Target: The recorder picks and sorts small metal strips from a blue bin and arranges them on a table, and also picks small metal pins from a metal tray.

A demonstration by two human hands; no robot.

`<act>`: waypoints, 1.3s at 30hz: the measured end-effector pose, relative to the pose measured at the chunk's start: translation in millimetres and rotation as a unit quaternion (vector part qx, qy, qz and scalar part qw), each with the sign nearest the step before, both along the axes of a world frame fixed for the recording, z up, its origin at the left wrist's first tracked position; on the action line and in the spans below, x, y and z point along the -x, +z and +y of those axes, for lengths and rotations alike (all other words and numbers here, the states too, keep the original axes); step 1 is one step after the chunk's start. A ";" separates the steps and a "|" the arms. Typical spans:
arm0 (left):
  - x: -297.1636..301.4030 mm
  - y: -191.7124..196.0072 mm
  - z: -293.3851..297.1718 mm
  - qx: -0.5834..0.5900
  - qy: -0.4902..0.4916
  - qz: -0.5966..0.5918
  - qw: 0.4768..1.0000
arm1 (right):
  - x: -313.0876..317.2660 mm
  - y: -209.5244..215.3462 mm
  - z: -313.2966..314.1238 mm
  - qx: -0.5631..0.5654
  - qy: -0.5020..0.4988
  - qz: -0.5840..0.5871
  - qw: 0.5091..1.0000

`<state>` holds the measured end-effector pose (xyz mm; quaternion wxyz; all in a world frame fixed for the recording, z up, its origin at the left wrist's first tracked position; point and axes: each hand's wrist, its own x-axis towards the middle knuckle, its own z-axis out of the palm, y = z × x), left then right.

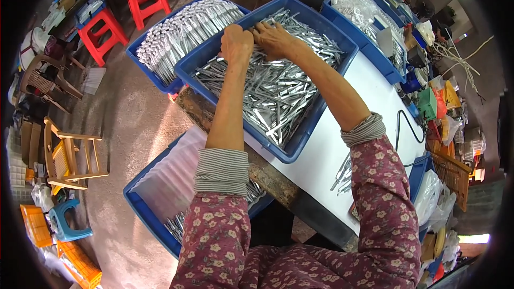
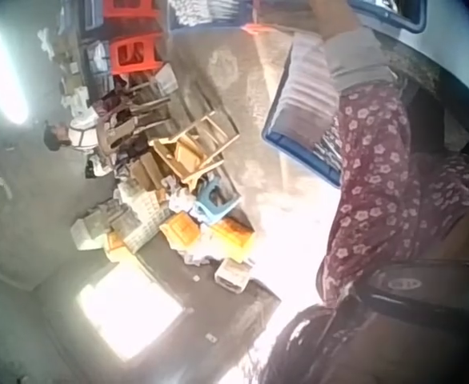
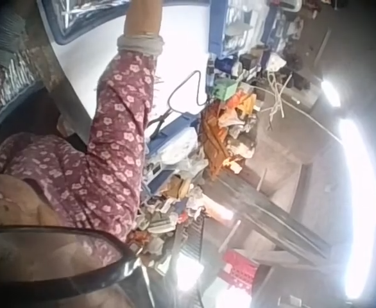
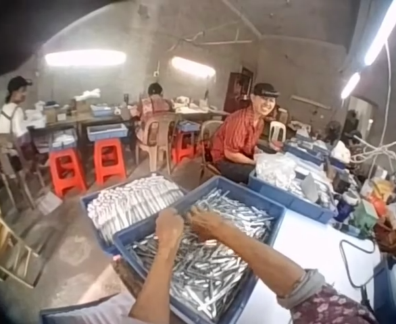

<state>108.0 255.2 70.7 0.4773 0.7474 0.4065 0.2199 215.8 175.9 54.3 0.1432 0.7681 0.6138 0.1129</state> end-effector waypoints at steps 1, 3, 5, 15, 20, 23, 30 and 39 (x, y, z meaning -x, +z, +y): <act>1.2 -0.8 -0.1 -0.013 0.008 -0.001 1.000 | -4.2 -3.7 0.7 -0.022 0.003 0.020 1.000; 1.8 3.3 -9.6 -0.020 0.005 0.023 1.000 | -10.7 -14.1 -3.8 -0.041 -0.009 0.015 0.999; 4.4 -0.7 -12.4 -0.039 -0.021 0.030 0.999 | -11.1 -17.0 -4.8 -0.044 -0.007 0.000 0.999; 1.4 3.1 -14.1 -0.099 -0.035 0.076 0.992 | -9.7 -7.7 3.7 -0.041 0.018 -0.064 0.997; -1.8 -6.4 -10.1 -0.144 -0.072 0.094 0.983 | -5.7 -13.6 8.9 -0.034 0.011 -0.041 0.999; -3.1 -4.5 -11.3 -0.156 -0.086 0.099 0.979 | -5.6 -15.3 4.3 -0.049 0.040 -0.087 0.994; -2.6 -3.1 -12.4 -0.178 -0.097 0.103 0.974 | -1.1 -21.0 -1.6 -0.069 0.060 -0.136 0.986; 0.2 -2.7 -9.9 -0.190 -0.123 0.117 0.967 | 11.5 -11.7 -9.0 -0.032 0.072 -0.122 0.989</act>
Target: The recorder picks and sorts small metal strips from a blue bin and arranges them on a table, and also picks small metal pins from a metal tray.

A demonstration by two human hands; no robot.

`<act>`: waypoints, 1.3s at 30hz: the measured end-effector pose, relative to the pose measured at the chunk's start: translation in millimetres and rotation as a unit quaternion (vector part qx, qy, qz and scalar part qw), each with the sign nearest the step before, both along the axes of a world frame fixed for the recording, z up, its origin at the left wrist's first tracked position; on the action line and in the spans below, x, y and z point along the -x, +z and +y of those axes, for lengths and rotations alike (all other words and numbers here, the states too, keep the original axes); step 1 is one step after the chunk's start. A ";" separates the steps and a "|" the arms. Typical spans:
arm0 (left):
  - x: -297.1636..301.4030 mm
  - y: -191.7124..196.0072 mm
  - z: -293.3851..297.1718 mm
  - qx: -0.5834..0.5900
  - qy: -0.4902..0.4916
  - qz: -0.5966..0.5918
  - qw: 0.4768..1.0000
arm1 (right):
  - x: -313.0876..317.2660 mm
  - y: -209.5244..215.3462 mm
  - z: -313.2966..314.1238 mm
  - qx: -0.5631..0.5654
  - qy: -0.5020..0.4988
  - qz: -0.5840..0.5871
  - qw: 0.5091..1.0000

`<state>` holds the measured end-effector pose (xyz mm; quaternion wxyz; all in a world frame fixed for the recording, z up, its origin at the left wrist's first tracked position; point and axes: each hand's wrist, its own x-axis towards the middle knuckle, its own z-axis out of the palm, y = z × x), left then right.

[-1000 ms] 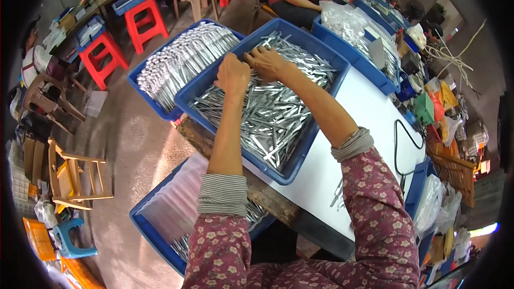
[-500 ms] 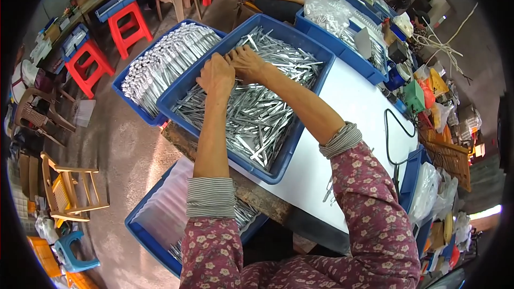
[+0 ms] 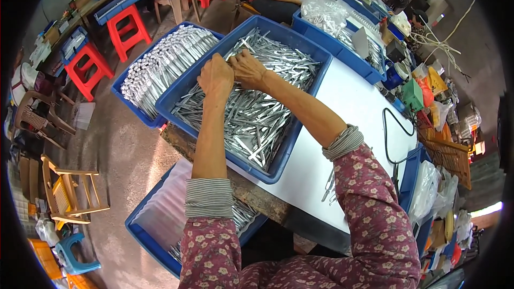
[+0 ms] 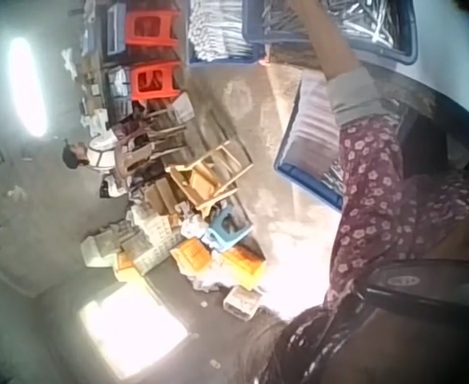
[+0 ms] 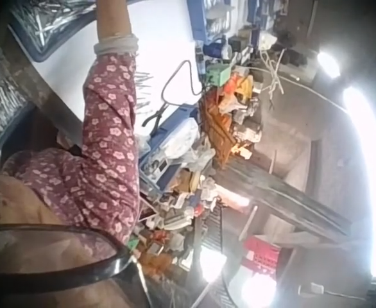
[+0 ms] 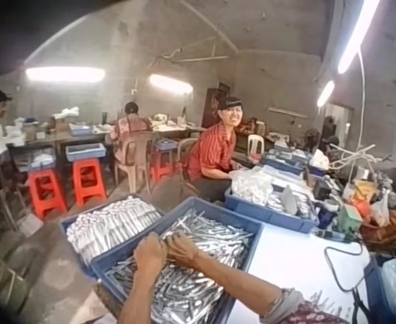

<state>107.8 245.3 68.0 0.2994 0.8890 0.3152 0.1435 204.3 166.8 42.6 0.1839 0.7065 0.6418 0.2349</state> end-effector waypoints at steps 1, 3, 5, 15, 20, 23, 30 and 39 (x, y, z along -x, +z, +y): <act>-1.4 -1.9 -0.9 -0.009 -0.001 -0.010 1.000 | -0.3 1.1 -3.0 0.006 0.015 -0.014 1.000; -4.2 -5.5 -2.6 -0.016 -0.002 -0.020 1.000 | -2.4 1.3 -8.9 -0.025 0.053 -0.033 0.998; -5.3 -5.2 -4.1 -0.078 -0.008 -0.022 0.997 | -0.1 -0.4 -9.5 -0.037 0.048 -0.039 0.997; -5.3 -8.0 -2.8 -0.133 -0.012 -0.054 0.990 | 10.0 0.1 -15.8 -0.033 0.040 -0.104 0.993; -0.8 -7.2 -1.3 -0.136 -0.014 -0.070 0.988 | 14.1 1.1 -18.7 -0.082 0.038 -0.113 0.990; -1.2 -9.5 -2.6 -0.133 -0.016 -0.077 0.988 | 15.8 1.6 -25.7 -0.095 0.041 -0.122 0.987; -0.2 -11.7 1.8 -0.105 0.008 -0.074 0.992 | 20.1 12.5 -44.2 -0.099 0.037 -0.130 0.986; 1.4 -7.0 6.8 -0.094 0.094 -0.225 0.965 | 6.5 36.2 -63.9 -0.140 0.025 -0.124 0.982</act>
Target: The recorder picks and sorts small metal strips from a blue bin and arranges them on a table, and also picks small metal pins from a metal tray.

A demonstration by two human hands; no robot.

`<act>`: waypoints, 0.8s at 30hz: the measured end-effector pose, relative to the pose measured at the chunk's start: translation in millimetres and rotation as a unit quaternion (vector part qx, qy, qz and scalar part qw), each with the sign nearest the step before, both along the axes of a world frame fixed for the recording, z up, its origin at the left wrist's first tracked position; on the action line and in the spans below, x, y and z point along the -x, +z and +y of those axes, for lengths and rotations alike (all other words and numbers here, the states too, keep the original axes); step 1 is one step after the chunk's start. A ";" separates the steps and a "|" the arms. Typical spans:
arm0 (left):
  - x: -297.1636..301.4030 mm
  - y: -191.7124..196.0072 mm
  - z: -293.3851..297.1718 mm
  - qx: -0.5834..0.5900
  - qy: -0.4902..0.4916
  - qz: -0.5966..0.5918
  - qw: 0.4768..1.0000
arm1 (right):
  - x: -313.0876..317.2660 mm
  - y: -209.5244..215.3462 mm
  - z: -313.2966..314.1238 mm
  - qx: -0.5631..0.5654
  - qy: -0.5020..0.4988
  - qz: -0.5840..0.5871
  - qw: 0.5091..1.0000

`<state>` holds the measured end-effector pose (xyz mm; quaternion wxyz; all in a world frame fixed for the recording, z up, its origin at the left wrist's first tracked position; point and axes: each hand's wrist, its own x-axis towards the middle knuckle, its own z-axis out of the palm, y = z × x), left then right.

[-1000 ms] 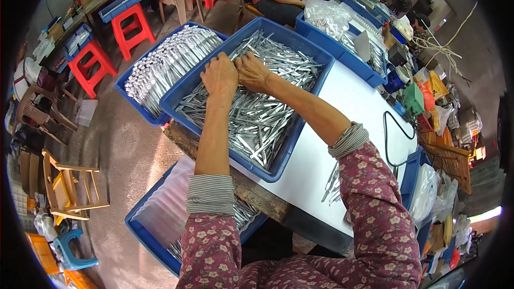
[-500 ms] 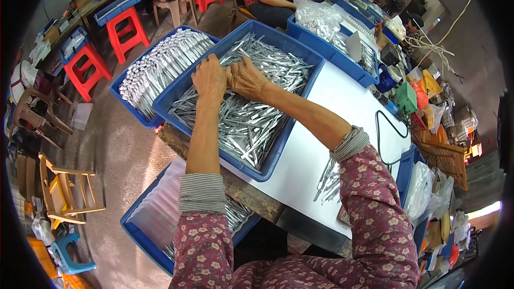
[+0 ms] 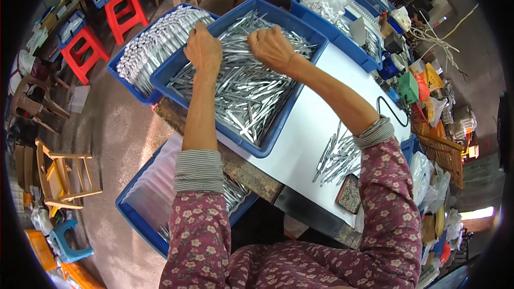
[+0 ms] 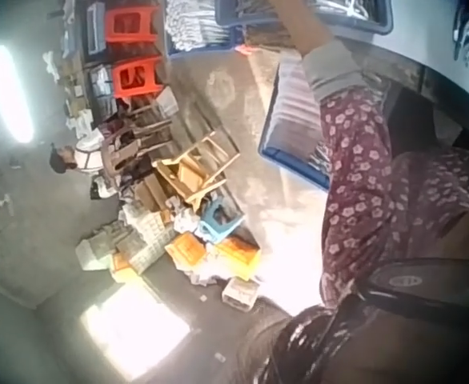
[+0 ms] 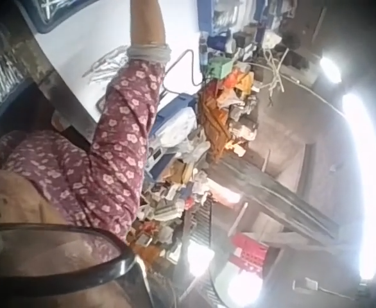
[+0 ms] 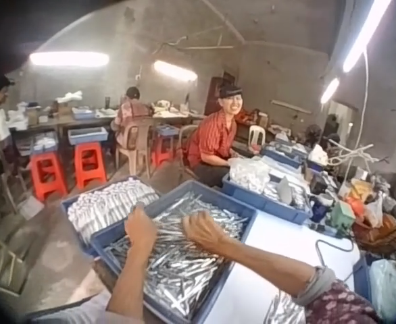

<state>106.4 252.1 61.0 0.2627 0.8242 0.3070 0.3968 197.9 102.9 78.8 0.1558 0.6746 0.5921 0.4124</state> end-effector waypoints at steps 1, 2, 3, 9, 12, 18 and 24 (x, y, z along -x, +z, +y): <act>-0.3 0.6 -2.1 0.009 0.013 -0.020 1.000 | -1.1 1.0 -3.9 0.004 -0.014 0.016 1.000; -1.3 -1.8 -0.3 0.010 0.016 -0.017 1.000 | -1.6 1.9 -6.8 0.007 -0.027 0.032 0.999; -2.5 -2.3 1.7 0.013 0.022 -0.077 0.997 | -1.9 2.8 -8.7 -0.001 -0.030 0.047 0.998; -6.1 -4.6 8.2 0.037 0.078 -0.237 0.968 | -3.5 8.7 -17.4 -0.030 -0.013 0.069 0.997; -10.3 -19.4 30.1 0.061 0.098 -0.298 0.947 | 4.1 20.7 -12.1 -0.058 -0.022 0.101 0.993; -14.6 -21.2 17.7 0.114 0.009 -0.277 0.954 | -2.3 34.6 -22.2 -0.067 -0.011 0.061 0.996; -18.7 -34.5 34.9 0.104 -0.073 -0.247 0.961 | 6.2 49.2 -16.1 -0.068 0.071 0.071 0.993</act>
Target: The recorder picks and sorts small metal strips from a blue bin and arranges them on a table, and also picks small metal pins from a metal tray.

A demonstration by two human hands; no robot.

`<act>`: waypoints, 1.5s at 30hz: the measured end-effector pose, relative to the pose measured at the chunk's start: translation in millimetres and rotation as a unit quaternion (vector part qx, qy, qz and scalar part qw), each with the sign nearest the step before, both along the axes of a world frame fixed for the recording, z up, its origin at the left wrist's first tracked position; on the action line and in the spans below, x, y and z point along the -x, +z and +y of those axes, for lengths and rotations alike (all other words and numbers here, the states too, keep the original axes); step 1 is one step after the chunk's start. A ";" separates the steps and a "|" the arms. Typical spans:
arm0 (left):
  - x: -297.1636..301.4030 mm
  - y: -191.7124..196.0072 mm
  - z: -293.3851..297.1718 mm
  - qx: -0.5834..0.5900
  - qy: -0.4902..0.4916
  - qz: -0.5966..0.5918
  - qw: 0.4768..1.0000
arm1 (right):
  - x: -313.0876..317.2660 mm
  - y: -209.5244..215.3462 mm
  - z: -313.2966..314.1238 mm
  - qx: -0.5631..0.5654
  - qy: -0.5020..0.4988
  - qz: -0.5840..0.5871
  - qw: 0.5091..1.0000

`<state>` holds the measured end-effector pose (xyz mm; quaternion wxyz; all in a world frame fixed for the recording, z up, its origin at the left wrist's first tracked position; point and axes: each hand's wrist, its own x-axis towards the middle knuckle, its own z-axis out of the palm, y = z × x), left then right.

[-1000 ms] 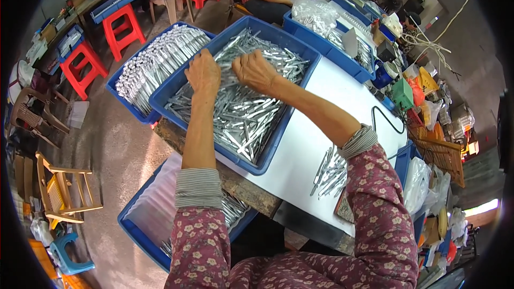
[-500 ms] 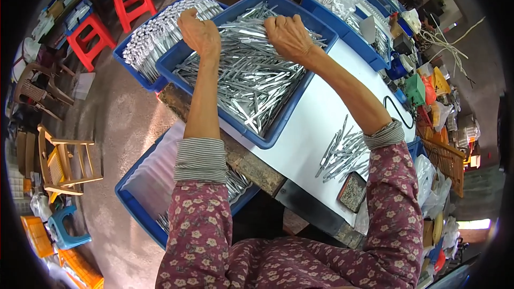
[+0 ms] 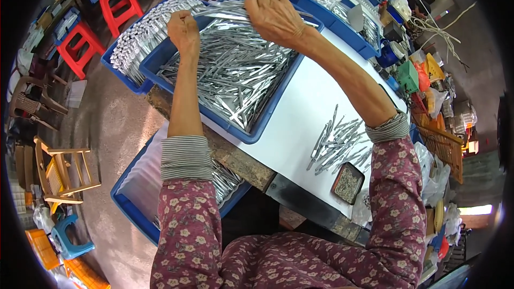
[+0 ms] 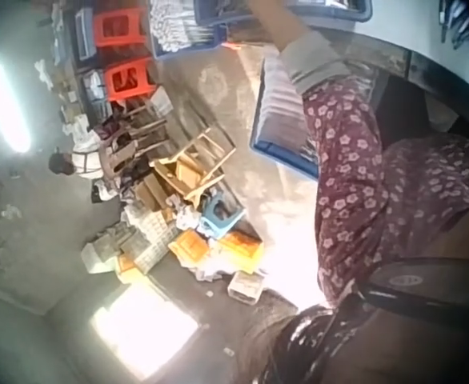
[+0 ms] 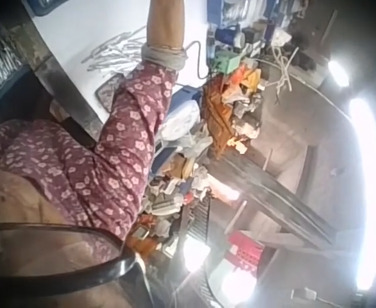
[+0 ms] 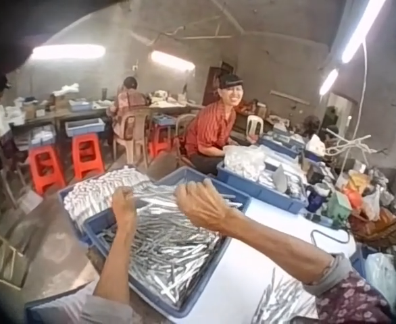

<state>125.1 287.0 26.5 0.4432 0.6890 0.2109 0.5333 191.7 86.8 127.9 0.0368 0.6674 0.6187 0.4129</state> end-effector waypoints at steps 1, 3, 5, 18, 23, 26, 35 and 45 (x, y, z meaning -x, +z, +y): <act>1.5 -2.3 1.8 -0.044 -0.002 -0.005 0.999 | 3.9 2.3 2.7 -0.001 -0.006 -0.010 1.000; 1.3 -4.1 5.5 -0.055 0.011 0.016 0.998 | 12.2 7.8 8.3 -0.009 -0.003 -0.035 0.999; 2.7 -0.5 0.8 0.022 0.028 0.078 0.996 | 15.3 14.1 12.2 -0.017 0.009 -0.037 0.999; 7.6 4.3 -16.8 0.174 -0.261 0.052 0.948 | 25.1 14.0 -44.4 0.023 -0.004 -0.006 1.000; -1.4 14.5 -15.5 0.085 -0.221 0.225 0.945 | 40.2 32.4 -104.8 0.057 -0.015 0.024 0.998; 1.6 19.1 -15.2 0.060 -0.252 0.237 0.936 | 61.1 33.7 -148.3 0.103 -0.061 0.069 0.990; 3.6 -14.2 -24.4 -0.040 -0.169 0.331 0.927 | 115.3 -36.0 -229.0 0.260 -0.050 0.151 0.952; 7.0 0.0 -28.6 -0.060 -0.190 0.369 0.908 | 110.3 -60.9 -237.8 0.303 -0.038 0.234 0.923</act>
